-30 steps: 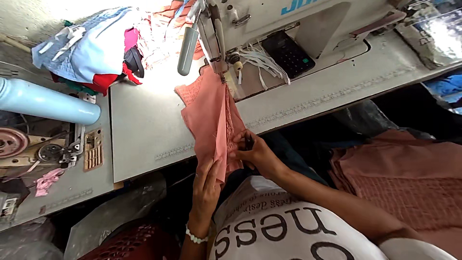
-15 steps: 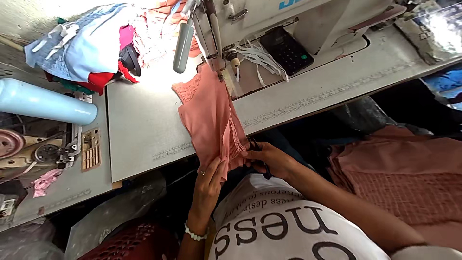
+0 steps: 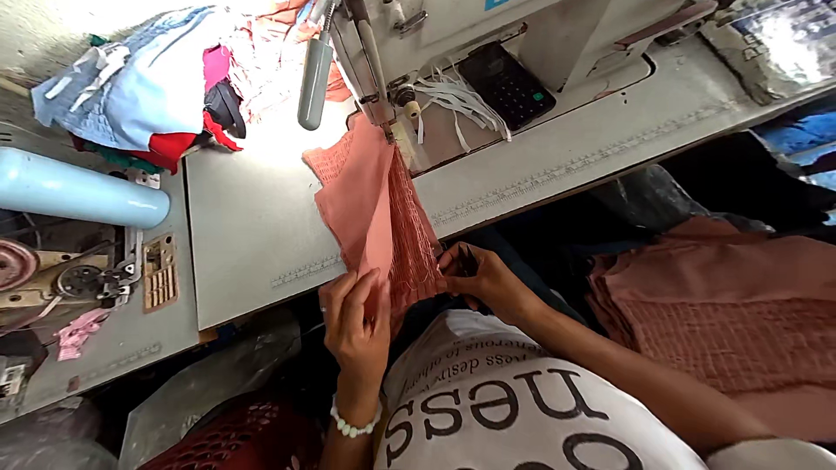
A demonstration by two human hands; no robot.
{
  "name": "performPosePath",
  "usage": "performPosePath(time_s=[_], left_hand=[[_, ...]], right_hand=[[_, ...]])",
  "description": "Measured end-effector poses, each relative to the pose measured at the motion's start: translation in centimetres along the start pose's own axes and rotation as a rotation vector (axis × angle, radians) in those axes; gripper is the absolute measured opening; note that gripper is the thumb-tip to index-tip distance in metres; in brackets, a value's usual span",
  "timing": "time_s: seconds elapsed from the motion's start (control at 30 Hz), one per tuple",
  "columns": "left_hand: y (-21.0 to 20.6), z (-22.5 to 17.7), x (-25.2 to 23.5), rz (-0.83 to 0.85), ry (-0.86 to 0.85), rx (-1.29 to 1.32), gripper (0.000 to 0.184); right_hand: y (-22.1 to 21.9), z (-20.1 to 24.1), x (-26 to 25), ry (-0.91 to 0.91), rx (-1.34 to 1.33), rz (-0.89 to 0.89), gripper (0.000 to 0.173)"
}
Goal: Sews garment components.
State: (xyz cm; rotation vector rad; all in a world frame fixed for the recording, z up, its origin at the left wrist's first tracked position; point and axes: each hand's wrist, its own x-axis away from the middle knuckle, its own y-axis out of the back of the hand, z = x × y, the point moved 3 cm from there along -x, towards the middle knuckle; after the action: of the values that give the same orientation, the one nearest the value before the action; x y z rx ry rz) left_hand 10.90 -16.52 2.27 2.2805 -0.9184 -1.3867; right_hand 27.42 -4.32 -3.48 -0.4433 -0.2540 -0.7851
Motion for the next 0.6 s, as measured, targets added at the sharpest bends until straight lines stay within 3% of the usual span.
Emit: performPosePath(time_s=[0.07, 0.17, 0.3, 0.53, 0.6], left_hand=[[-1.8, -0.7, 0.0, -0.038, -0.102, -0.04, 0.01], [-4.5, -1.1, 1.8, 0.107, -0.247, 0.05, 0.02], [-5.4, -0.9, 3.5, 0.175, -0.249, 0.137, 0.02], [-5.3, -0.9, 3.8, 0.195, -0.308, -0.027, 0.019], [-5.6, -1.1, 3.8, 0.184, -0.311, -0.08, 0.026]], right_hand=[[-0.2, 0.3, 0.3, 0.032, 0.022, -0.021, 0.026], [0.3, 0.8, 1.2, 0.124, 0.091, -0.056, 0.03], [0.7, 1.0, 2.0, 0.171, 0.138, -0.087, 0.028], [0.8, 1.0, 2.4, 0.183, 0.114, -0.075, 0.026], [0.8, 1.1, 2.5, 0.191, 0.139, -0.081, 0.024]])
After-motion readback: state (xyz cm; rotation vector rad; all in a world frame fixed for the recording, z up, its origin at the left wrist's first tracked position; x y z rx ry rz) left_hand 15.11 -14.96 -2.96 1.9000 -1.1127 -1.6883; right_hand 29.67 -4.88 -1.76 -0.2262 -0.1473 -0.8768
